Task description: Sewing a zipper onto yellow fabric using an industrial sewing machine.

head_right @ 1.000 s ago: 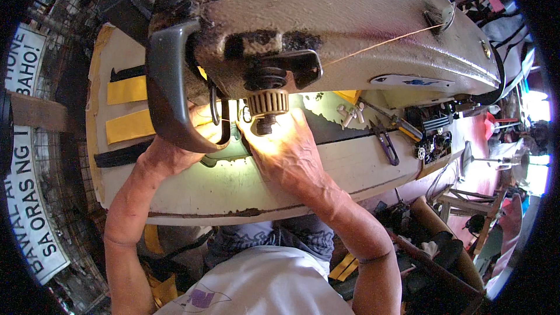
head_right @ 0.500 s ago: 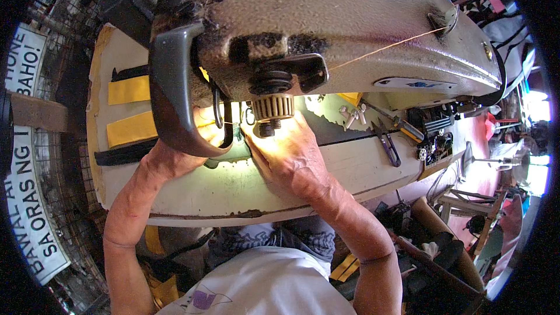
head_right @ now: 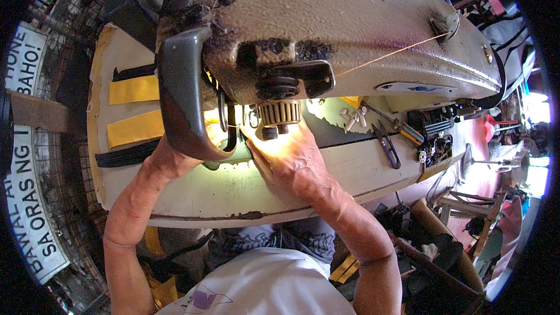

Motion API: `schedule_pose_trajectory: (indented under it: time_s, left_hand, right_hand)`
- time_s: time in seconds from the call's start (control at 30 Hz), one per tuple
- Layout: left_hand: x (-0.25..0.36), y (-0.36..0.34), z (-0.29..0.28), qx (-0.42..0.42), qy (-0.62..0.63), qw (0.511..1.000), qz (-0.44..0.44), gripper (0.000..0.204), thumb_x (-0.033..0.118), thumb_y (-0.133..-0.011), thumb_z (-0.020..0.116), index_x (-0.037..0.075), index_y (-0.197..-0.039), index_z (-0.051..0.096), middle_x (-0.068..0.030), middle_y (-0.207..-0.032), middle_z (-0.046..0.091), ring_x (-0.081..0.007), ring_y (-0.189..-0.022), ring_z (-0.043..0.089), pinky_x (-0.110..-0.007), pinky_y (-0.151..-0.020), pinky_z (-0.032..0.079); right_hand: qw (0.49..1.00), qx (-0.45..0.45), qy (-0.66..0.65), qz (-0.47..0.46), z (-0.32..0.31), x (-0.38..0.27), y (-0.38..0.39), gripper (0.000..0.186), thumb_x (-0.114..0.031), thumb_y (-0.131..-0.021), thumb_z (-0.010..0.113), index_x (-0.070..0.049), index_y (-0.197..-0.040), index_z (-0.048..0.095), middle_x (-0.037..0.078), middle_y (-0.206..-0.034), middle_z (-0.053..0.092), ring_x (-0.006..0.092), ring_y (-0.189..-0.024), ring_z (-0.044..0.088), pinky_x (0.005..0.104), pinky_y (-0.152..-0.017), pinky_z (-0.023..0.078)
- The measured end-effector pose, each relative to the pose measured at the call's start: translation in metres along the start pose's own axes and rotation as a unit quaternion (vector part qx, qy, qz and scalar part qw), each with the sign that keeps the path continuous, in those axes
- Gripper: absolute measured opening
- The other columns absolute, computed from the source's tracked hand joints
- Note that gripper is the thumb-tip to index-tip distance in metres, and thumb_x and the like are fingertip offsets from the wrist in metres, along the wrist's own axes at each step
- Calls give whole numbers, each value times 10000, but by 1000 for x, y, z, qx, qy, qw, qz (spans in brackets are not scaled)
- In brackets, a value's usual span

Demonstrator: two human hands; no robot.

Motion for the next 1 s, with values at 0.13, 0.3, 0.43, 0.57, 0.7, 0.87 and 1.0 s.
schedule_pose_trajectory:
  time_s: [0.13, 0.3, 0.43, 0.57, 0.7, 0.87, 1.0]
  left_hand:
    - [4, 0, 0, -1, -27, 999, 29, 278, 74, -811, 656, -31, -1068, 683, -137, -1154, 650, -312, -1188, 600, -462, -1115, 460]
    - [7, -1, 1, -7, -48, 998, 39, 289, 77, -801, 647, -30, -1067, 685, -139, -1160, 646, -319, -1195, 592, -463, -1118, 456]
    - [7, 1, 3, -8, -68, 997, 41, 280, 81, -805, 647, -32, -1060, 680, -138, -1166, 638, -326, -1210, 582, -467, -1113, 454]
    - [4, 3, 9, -19, -76, 996, 38, 293, 85, -805, 649, -37, -1070, 673, -150, -1156, 641, -328, -1202, 589, -478, -1093, 460]
    - [5, 4, 13, -20, -81, 995, 54, 327, 95, -803, 641, -56, -1092, 669, -160, -1127, 653, -330, -1178, 603, -471, -1078, 473]
    - [6, 4, 17, -24, -98, 993, 59, 358, 81, -781, 636, -76, -1102, 660, -162, -1132, 640, -325, -1172, 605, -450, -1081, 484]
    - [4, 1, 15, -10, -105, 992, 73, 363, 87, -772, 645, -63, -1102, 672, -156, -1129, 642, -324, -1173, 604, -445, -1081, 489]
  right_hand:
    - [1000, -6, -8, 4, 2, 1, 0, 328, -70, -857, 725, -61, -1184, 691, 151, -1130, 706, 347, -1060, 669, 478, -926, 521]
    - [1000, 10, 1, -9, 2, -1, -3, 335, -49, -853, 710, -58, -1187, 689, 155, -1116, 702, 350, -1040, 664, 480, -908, 521]
    - [1000, 7, 11, -19, 3, -4, -3, 362, -35, -850, 695, -68, -1210, 682, 155, -1118, 693, 355, -998, 661, 480, -881, 521]
    - [1000, -11, 18, -9, 6, -5, 0, 377, -26, -846, 693, -72, -1220, 678, 143, -1107, 679, 345, -992, 662, 466, -875, 525]
    - [995, -12, 85, -56, 7, -9, -1, 415, -1, -803, 699, -58, -1213, 679, 121, -1060, 634, 320, -1021, 648, 443, -867, 535]
    - [990, -14, 110, -87, 10, -12, 0, 419, 26, -758, 658, -3, -1176, 674, 145, -1097, 629, 333, -1062, 642, 447, -891, 543]
    - [989, -2, 125, -74, 14, -11, -3, 402, 17, -763, 662, 12, -1165, 670, 156, -1108, 630, 350, -1079, 637, 446, -887, 547]
Point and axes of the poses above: each hand's wrist, its own y-axis away from the middle knuckle, its own z-axis out of the palm, x = y × z, the point moved 9 cm from there along -y, towards the middle knuckle
